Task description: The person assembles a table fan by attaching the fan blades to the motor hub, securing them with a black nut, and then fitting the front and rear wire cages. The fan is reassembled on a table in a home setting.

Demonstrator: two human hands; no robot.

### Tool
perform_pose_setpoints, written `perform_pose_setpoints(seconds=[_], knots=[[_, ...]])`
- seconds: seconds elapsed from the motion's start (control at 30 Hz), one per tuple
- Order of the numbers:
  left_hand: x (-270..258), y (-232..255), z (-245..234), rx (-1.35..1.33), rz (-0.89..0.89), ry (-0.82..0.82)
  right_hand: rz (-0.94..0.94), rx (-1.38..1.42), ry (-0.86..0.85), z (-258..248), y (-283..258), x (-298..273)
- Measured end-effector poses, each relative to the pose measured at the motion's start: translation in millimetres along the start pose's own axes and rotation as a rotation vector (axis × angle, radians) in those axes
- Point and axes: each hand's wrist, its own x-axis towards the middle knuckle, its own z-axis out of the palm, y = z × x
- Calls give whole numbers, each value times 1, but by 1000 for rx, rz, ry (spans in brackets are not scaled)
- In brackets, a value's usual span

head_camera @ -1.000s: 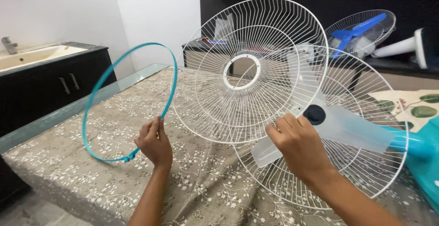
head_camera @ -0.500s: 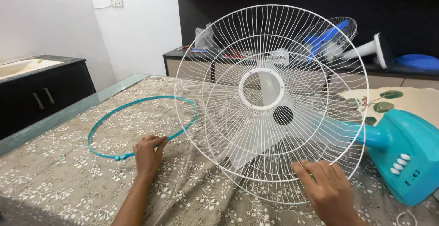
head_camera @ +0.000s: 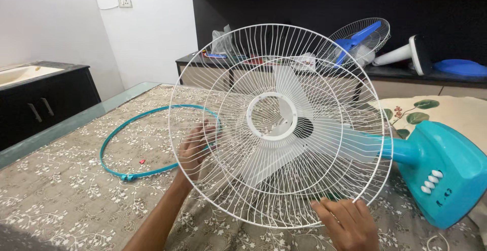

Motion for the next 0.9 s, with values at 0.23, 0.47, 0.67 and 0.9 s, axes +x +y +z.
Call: perform_pose_setpoints(seconds=[0.23, 0.47, 0.67, 0.9], knots=[[-16, -38, 3, -26, 22, -181, -29, -106, 61, 0, -7, -2], [-62, -64, -39, 1, -53, -174, -90, 176, 49, -9, -7, 19], [-22, -30, -13, -47, 5, -203, -92, 345, 58, -29, 4, 51], [33, -2, 36, -89, 42, -241, -27, 368, 15, -55, 19, 70]])
